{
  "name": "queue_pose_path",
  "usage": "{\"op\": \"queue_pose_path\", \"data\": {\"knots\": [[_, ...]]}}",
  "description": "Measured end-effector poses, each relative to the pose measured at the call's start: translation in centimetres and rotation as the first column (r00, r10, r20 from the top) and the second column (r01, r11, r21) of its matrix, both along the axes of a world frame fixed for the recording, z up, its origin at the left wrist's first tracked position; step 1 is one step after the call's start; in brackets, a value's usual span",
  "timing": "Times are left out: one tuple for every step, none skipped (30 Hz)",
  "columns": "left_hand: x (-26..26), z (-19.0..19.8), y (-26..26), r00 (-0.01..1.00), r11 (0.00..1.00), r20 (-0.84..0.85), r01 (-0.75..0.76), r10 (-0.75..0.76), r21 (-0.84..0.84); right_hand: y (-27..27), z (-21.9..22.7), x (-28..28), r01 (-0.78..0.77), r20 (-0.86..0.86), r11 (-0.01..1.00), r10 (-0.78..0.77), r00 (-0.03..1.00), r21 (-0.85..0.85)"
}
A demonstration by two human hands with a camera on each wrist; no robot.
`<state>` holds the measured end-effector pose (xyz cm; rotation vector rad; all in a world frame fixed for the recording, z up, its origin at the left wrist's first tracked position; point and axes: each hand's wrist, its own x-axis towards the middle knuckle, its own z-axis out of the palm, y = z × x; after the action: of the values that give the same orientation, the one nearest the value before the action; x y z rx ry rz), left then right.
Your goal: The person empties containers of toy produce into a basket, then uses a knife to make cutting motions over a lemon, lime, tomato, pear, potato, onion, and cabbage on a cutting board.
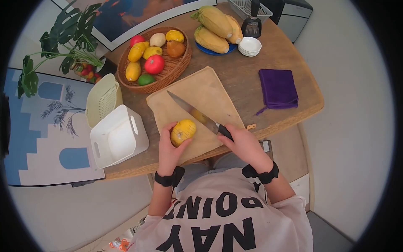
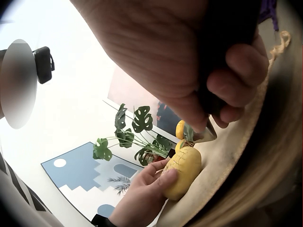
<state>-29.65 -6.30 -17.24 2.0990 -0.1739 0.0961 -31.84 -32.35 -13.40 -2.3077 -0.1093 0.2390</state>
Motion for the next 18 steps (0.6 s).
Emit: {"op": "queue_pose_path", "data": {"knots": [[0.0, 0.2, -0.1, 0.999, 0.999, 0.032, 0.012, -0.014, 0.049, 0.1, 0.2, 0.1, 0.008, 0.009, 1.000, -0.008, 1.000, -0.009], [0.0, 0.4, -0.1, 0.998, 0.995, 0.064, 0.023, -0.029, 0.098, 0.2, 0.4, 0.2, 0.015, 0.018, 1.000, -0.015, 1.000, -0.017], [0.1, 0.5, -0.2, 0.994, 0.988, 0.094, 0.033, -0.047, 0.148, 0.3, 0.6, 0.3, 0.019, 0.028, 0.999, -0.018, 0.999, -0.031], [0.1, 0.5, -0.3, 0.991, 0.983, 0.126, 0.027, -0.050, 0.180, 0.4, 0.8, 0.4, 0.025, 0.039, 0.999, -0.023, 0.999, -0.045], [0.1, 0.5, -0.5, 0.986, 0.977, 0.156, 0.022, -0.056, 0.212, 0.6, 1.0, 0.6, 0.032, 0.049, 0.998, -0.030, 0.998, -0.060], [0.2, 0.5, -0.6, 0.981, 0.970, 0.185, 0.016, -0.063, 0.244, 0.7, 0.9, 0.7, 0.035, 0.070, 0.997, -0.031, 0.997, -0.066], [0.2, 0.4, -0.7, 0.983, 0.982, 0.174, 0.020, -0.053, 0.186, 0.8, 0.7, 0.8, 0.039, 0.092, 0.997, -0.032, 0.995, -0.071], [0.2, 0.2, -0.7, 0.986, 0.991, 0.161, 0.023, -0.044, 0.129, 0.9, 0.6, 1.0, 0.042, 0.113, 0.996, -0.033, 0.993, -0.076], [0.2, 0.0, -0.7, 0.989, 0.997, 0.146, 0.026, -0.036, 0.071, 1.0, 0.7, 1.0, 0.046, 0.103, 0.996, -0.038, 0.994, -0.075], [0.2, 0.4, -0.8, 0.993, 1.000, 0.117, 0.000, 0.001, -0.008, 1.1, 0.7, 1.1, 0.050, 0.094, 0.996, -0.043, 0.995, -0.072], [-0.1, 1.1, -1.1, 0.996, 0.996, 0.082, -0.029, 0.036, -0.086, 1.3, 0.7, 1.1, 0.054, 0.082, 0.996, -0.049, 0.995, -0.069], [-0.2, 1.5, -1.2, 0.997, 0.985, 0.044, -0.062, 0.070, -0.163, 1.4, 0.6, 1.2, 0.056, 0.078, 0.996, -0.050, 0.996, -0.072], [0.1, 1.5, -1.2, 0.994, 0.996, 0.081, -0.069, 0.072, -0.051, 1.6, 0.4, 1.3, 0.055, 0.075, 0.996, -0.049, 0.996, -0.076], [0.8, 1.6, -1.2, 0.990, 0.995, 0.118, -0.079, 0.072, 0.062, 1.8, 0.3, 1.4, 0.052, 0.074, 0.995, -0.046, 0.996, -0.081], [1.3, 1.8, -1.3, 0.985, 0.980, 0.156, -0.095, 0.068, 0.174, 2.0, 0.1, 1.4, 0.044, 0.101, 0.995, -0.035, 0.994, -0.087], [1.7, 1.9, -1.3, 0.981, 0.957, 0.192, -0.071, 0.017, 0.282, 2.3, 0.0, 1.4, 0.035, 0.132, 0.995, -0.022, 0.991, -0.094], [2.2, 1.9, -1.5, 0.974, 0.921, 0.222, -0.051, -0.039, 0.387, 2.5, 0.0, 1.5, 0.029, 0.164, 0.994, -0.012, 0.986, -0.102], [2.4, 2.0, -1.8, 0.964, 0.873, 0.245, -0.033, -0.100, 0.487, 2.7, 0.4, 1.4, 0.022, 0.192, 0.995, -0.002, 0.981, -0.099]]}}
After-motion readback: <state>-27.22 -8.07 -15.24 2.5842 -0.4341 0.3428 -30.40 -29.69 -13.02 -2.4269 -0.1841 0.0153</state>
